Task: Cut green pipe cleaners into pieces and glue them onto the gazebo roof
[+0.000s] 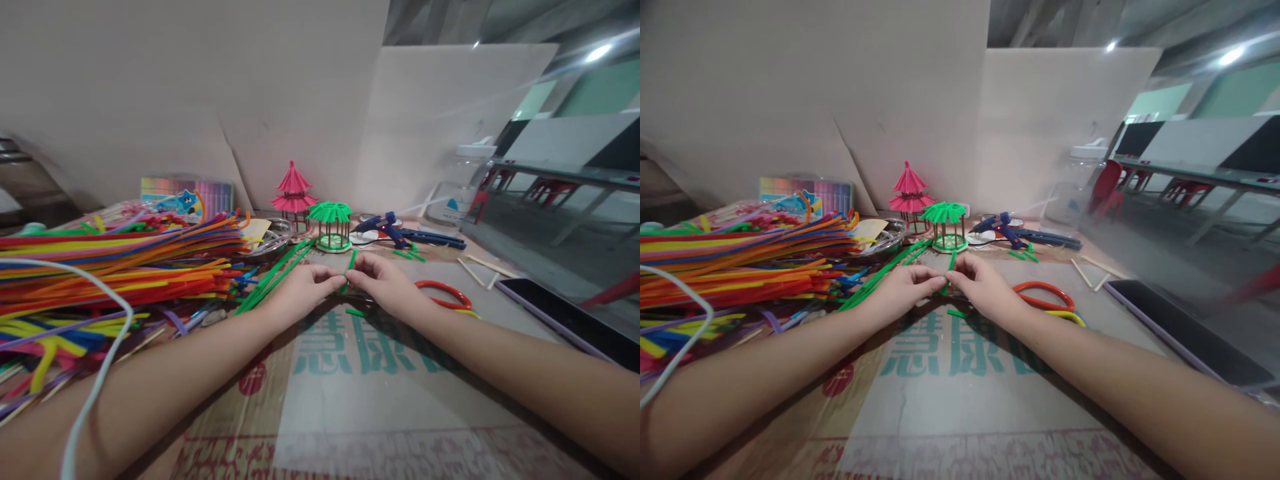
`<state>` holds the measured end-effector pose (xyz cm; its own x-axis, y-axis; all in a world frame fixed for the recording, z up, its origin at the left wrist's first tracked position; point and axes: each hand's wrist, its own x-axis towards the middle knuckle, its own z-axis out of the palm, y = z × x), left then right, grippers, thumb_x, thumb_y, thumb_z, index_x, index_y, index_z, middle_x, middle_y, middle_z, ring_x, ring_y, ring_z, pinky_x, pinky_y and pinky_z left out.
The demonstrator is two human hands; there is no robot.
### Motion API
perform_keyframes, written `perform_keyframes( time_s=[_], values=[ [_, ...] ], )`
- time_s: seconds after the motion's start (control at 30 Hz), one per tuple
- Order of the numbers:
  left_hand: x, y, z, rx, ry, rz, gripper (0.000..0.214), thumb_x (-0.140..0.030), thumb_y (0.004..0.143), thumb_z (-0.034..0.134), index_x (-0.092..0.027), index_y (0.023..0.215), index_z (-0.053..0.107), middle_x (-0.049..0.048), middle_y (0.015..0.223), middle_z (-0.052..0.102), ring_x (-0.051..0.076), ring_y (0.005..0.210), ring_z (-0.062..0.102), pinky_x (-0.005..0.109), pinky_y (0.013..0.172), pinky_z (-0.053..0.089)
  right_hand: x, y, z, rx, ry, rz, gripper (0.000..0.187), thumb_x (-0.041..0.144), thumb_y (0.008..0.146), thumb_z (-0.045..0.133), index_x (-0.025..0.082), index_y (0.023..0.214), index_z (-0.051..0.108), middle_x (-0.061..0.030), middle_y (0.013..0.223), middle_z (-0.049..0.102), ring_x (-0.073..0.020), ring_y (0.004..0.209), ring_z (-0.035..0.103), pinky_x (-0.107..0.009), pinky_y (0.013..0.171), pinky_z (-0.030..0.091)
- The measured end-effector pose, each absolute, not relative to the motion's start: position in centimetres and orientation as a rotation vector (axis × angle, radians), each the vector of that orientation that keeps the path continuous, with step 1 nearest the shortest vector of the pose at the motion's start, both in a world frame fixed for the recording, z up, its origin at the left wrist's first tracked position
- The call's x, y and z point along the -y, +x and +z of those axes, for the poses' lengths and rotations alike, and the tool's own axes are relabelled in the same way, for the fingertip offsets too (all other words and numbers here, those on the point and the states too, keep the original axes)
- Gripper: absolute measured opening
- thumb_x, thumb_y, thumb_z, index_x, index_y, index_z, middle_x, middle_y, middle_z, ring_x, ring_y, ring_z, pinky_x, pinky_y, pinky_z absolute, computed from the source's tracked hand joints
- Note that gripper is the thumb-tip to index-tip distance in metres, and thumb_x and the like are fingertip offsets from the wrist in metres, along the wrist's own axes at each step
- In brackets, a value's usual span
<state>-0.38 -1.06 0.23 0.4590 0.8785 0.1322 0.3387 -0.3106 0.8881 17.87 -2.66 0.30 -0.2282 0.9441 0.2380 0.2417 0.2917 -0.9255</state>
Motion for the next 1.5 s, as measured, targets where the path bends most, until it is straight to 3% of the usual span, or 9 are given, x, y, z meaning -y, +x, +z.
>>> perform_keyframes(
  time_s=[0.17,0.33,0.73,0.8,0.97,1.27,1.5],
  values=[
    [0.9,-0.3,0.0,-0.979,1.806,0.789,0.029,-0.041,0.080,0.063,-0.016,0.092,0.072,0.0020,0.081,0.071,0.013,0.067,0.060,0.022,0.060,0.042,2.7,17.7,0.1,1.665,-1.086,1.010,0.020,0.037,0.078,0.060,0.021,0.074,0.049,0.0044,0.066,0.049,-0.0125,0.061,0.049,-0.026,0.057,0.040],
    [1.1,-0.2,0.2,-0.945,1.700,0.817,0.041,-0.036,0.080,0.065,-0.019,0.117,0.059,-0.0011,0.073,0.068,0.011,0.060,0.057,0.020,0.054,0.038,2.5,17.8,-0.1,1.645,-1.065,1.050,0.020,0.038,0.078,0.062,0.020,0.080,0.054,0.0026,0.072,0.055,-0.0137,0.066,0.053,-0.027,0.061,0.043],
    [1.4,-0.2,0.5,-0.896,1.703,0.822,0.048,-0.040,0.083,0.063,-0.020,0.126,0.055,0.0020,0.081,0.072,0.014,0.068,0.062,0.022,0.061,0.044,3.0,17.9,1.1,1.608,-1.230,1.115,0.028,0.045,0.073,0.064,0.018,0.070,0.058,0.0031,0.061,0.055,-0.0116,0.054,0.048,-0.025,0.051,0.037],
    [1.2,-0.3,0.3,-0.899,1.715,0.820,0.046,-0.045,0.084,0.059,-0.018,0.122,0.059,0.0042,0.085,0.072,0.014,0.069,0.062,0.022,0.059,0.043,3.0,18.0,0.9,1.579,-1.209,1.145,0.030,0.048,0.073,0.064,0.019,0.072,0.056,0.0035,0.062,0.055,-0.0115,0.054,0.048,-0.025,0.051,0.038],
    [1.0,-0.4,-0.3,-1.047,1.911,0.772,0.044,-0.056,0.082,0.056,-0.016,0.089,0.073,0.0042,0.076,0.070,0.015,0.064,0.058,0.023,0.053,0.038,3.0,18.1,0.7,1.677,-1.219,0.978,0.029,0.044,0.078,0.059,0.019,0.067,0.052,0.0052,0.059,0.047,-0.0104,0.053,0.043,-0.024,0.050,0.033],
    [1.3,-0.3,0.3,-1.065,1.931,0.744,0.039,-0.051,0.081,0.057,-0.017,0.086,0.075,0.0022,0.069,0.068,0.015,0.064,0.058,0.022,0.052,0.037,3.1,17.8,0.9,1.705,-1.209,0.949,0.019,0.037,0.079,0.058,0.020,0.071,0.054,0.0028,0.062,0.056,-0.0129,0.057,0.051,-0.025,0.051,0.038],
    [1.2,-0.3,0.3,-1.020,1.907,0.702,0.037,-0.049,0.082,0.057,-0.017,0.083,0.075,0.0020,0.066,0.068,0.013,0.058,0.056,0.022,0.050,0.036,2.9,17.9,0.3,1.706,-1.151,0.965,0.021,0.038,0.080,0.057,0.022,0.071,0.047,0.0040,0.063,0.050,-0.0122,0.057,0.048,-0.025,0.051,0.038]
  ],
)
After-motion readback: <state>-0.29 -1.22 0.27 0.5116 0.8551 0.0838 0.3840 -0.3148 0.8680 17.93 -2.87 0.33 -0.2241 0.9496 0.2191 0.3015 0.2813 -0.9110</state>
